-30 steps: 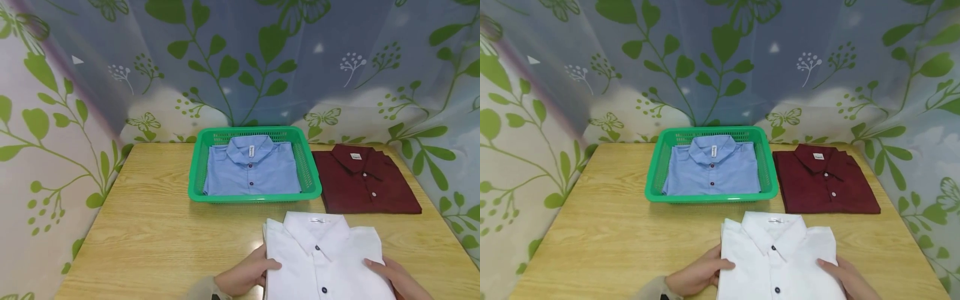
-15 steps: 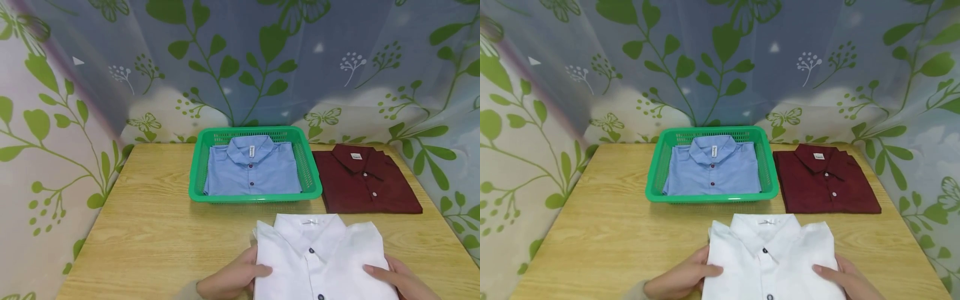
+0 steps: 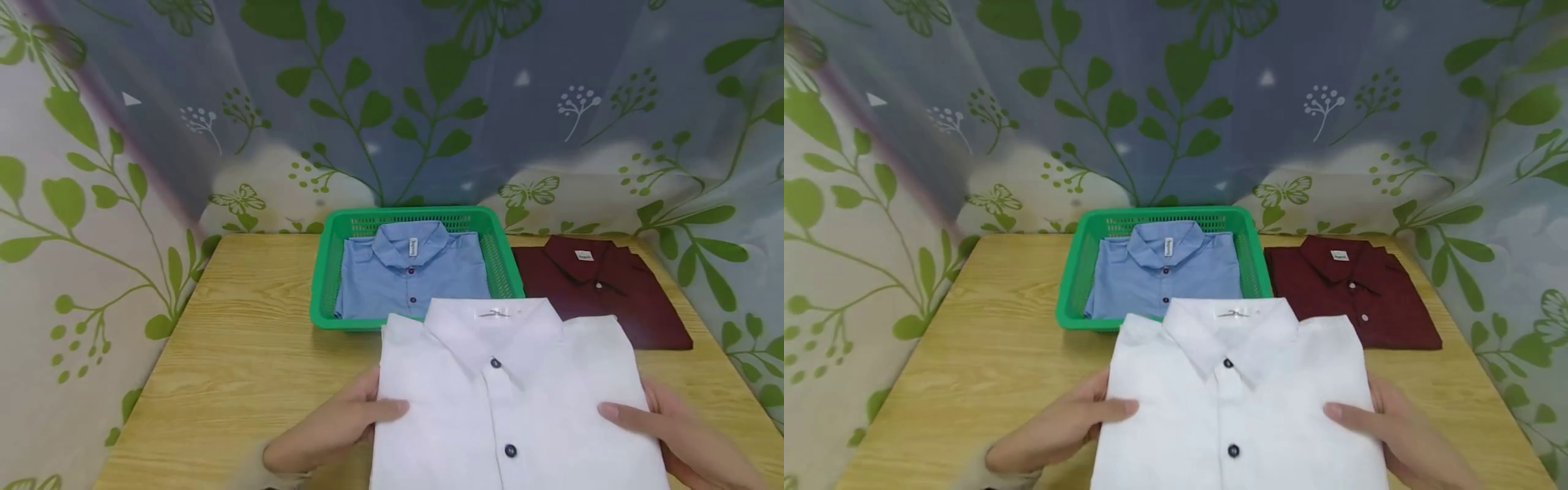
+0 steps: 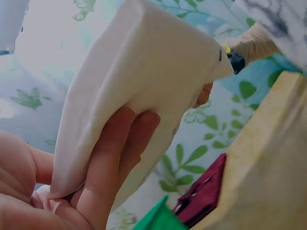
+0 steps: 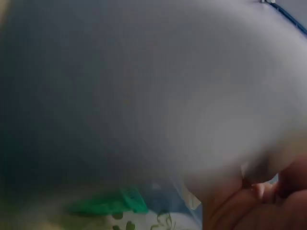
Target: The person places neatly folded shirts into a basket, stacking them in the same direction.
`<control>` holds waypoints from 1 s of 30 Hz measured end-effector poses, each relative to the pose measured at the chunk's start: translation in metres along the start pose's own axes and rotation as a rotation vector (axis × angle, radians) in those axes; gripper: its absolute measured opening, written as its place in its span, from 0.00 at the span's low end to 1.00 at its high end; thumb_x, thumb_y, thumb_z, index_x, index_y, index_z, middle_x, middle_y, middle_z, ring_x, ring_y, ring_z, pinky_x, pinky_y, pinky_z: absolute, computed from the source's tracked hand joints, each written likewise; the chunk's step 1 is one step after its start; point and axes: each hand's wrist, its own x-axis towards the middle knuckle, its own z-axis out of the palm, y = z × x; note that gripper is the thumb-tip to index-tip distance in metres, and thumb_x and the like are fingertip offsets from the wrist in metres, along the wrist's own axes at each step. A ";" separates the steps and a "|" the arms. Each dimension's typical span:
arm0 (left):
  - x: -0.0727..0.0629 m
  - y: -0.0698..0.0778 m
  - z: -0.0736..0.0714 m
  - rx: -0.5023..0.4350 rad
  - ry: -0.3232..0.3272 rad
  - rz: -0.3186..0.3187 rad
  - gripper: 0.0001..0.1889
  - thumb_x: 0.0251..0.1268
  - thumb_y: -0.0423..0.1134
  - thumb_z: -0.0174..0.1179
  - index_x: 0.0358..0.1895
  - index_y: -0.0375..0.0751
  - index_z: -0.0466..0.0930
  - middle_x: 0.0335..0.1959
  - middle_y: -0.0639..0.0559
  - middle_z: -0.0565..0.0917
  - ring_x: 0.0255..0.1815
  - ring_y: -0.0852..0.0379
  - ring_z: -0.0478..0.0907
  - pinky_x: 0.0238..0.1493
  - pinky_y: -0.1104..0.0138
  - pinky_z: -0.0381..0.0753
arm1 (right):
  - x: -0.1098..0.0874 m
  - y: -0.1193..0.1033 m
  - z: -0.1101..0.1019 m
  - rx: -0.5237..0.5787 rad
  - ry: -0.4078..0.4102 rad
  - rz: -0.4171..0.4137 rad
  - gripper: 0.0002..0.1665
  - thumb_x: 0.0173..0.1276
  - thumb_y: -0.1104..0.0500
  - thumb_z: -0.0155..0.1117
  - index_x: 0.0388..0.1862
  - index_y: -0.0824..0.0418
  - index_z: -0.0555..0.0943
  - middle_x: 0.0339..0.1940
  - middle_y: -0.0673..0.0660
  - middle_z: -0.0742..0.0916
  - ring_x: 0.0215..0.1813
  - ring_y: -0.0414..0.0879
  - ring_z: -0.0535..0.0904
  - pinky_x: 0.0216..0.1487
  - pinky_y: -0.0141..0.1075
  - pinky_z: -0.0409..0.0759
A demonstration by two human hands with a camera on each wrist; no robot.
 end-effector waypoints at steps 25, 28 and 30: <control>0.093 0.101 -0.122 0.219 0.291 0.117 0.28 0.79 0.34 0.47 0.77 0.44 0.52 0.63 0.41 0.71 0.56 0.46 0.76 0.55 0.56 0.79 | 0.154 -0.147 0.026 -0.181 0.007 -0.249 0.42 0.72 0.58 0.64 0.77 0.60 0.54 0.57 0.54 0.78 0.52 0.46 0.82 0.51 0.42 0.82; 0.104 0.099 -0.135 0.239 0.297 0.104 0.30 0.78 0.32 0.46 0.78 0.44 0.50 0.66 0.41 0.69 0.61 0.44 0.72 0.60 0.52 0.74 | 0.174 -0.151 0.026 -0.198 -0.019 -0.241 0.42 0.74 0.61 0.61 0.79 0.63 0.51 0.62 0.58 0.74 0.55 0.47 0.79 0.54 0.42 0.80; 0.111 0.097 -0.143 0.242 0.315 0.095 0.29 0.78 0.31 0.46 0.77 0.42 0.52 0.66 0.39 0.69 0.61 0.43 0.71 0.61 0.52 0.72 | 0.186 -0.153 0.027 -0.198 -0.030 -0.233 0.41 0.75 0.63 0.59 0.79 0.64 0.50 0.65 0.61 0.71 0.57 0.48 0.78 0.55 0.42 0.80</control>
